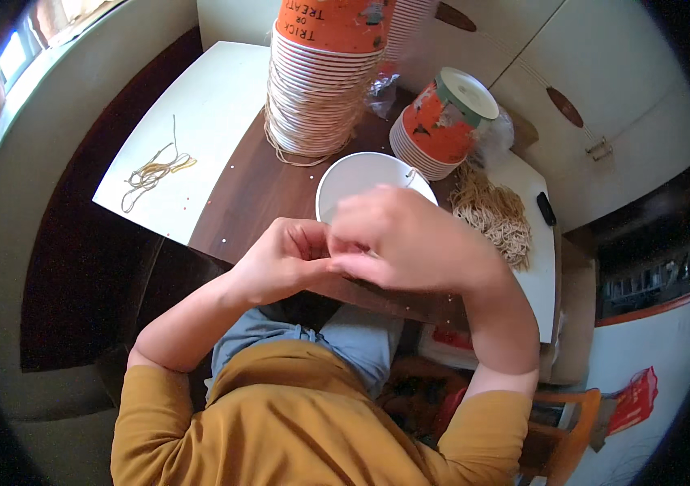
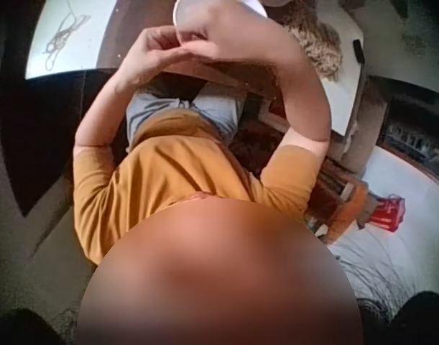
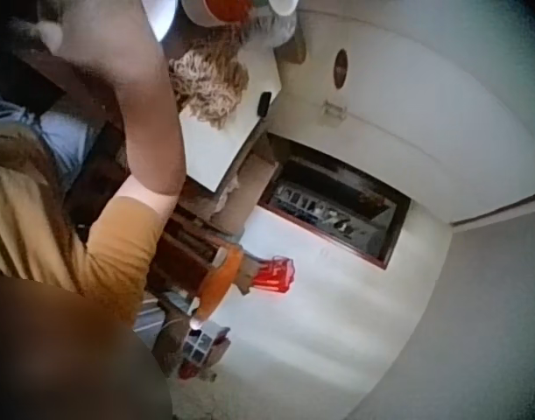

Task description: Attaching pre-cut string handles to paper buckets by threading them through holes.

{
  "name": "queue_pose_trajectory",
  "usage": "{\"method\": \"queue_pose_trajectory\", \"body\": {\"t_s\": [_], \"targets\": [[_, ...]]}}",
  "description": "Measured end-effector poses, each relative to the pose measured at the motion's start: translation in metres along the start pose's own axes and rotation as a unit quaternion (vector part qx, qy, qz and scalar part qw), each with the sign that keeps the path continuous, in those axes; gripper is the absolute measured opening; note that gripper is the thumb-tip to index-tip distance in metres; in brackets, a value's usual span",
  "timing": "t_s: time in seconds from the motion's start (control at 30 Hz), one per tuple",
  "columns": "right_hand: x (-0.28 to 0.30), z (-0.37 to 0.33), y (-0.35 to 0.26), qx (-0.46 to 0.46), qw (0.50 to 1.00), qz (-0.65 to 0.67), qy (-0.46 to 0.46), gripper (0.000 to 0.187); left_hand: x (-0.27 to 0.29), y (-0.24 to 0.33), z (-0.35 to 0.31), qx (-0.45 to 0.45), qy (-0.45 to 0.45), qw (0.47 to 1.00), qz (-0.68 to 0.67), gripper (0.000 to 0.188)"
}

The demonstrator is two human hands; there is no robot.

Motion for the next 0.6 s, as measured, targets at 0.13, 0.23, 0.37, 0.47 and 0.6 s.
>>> {"method": "queue_pose_trajectory", "body": {"t_s": [0.13, 0.23, 0.37, 0.47, 0.6], "targets": [[0.000, 0.011, 0.033, -0.040, 0.995, 0.086, 0.012, 0.013, -0.003, 0.004, -0.005, -0.012, 0.035, 0.998, 0.041, 0.017], [0.034, -0.014, 0.011, -0.011, 0.948, -0.188, 0.256, 0.018, 0.004, -0.002, -0.008, 0.011, 0.051, 0.998, 0.029, 0.019], [0.022, -0.057, -0.003, -0.092, 0.958, -0.129, 0.238, 0.016, 0.013, -0.004, -0.010, 0.016, 0.066, 0.997, 0.029, 0.019], [-0.010, -0.067, 0.008, -0.128, 0.962, -0.023, 0.239, 0.018, 0.009, -0.004, -0.008, 0.010, 0.047, 0.999, -0.008, 0.019], [-0.028, -0.062, 0.007, -0.111, 0.962, -0.040, 0.245, 0.014, 0.003, 0.008, -0.011, -0.031, 0.045, 0.998, 0.010, 0.016]]}}
Point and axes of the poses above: each hand's wrist, its own z-axis towards the middle knuckle, its own x-axis out of the back of the hand, y = z × x, the point moved 9 cm from there along z, towards the middle knuckle, and after that the axes turned 10 degrees about x, right-handed, at the moved point
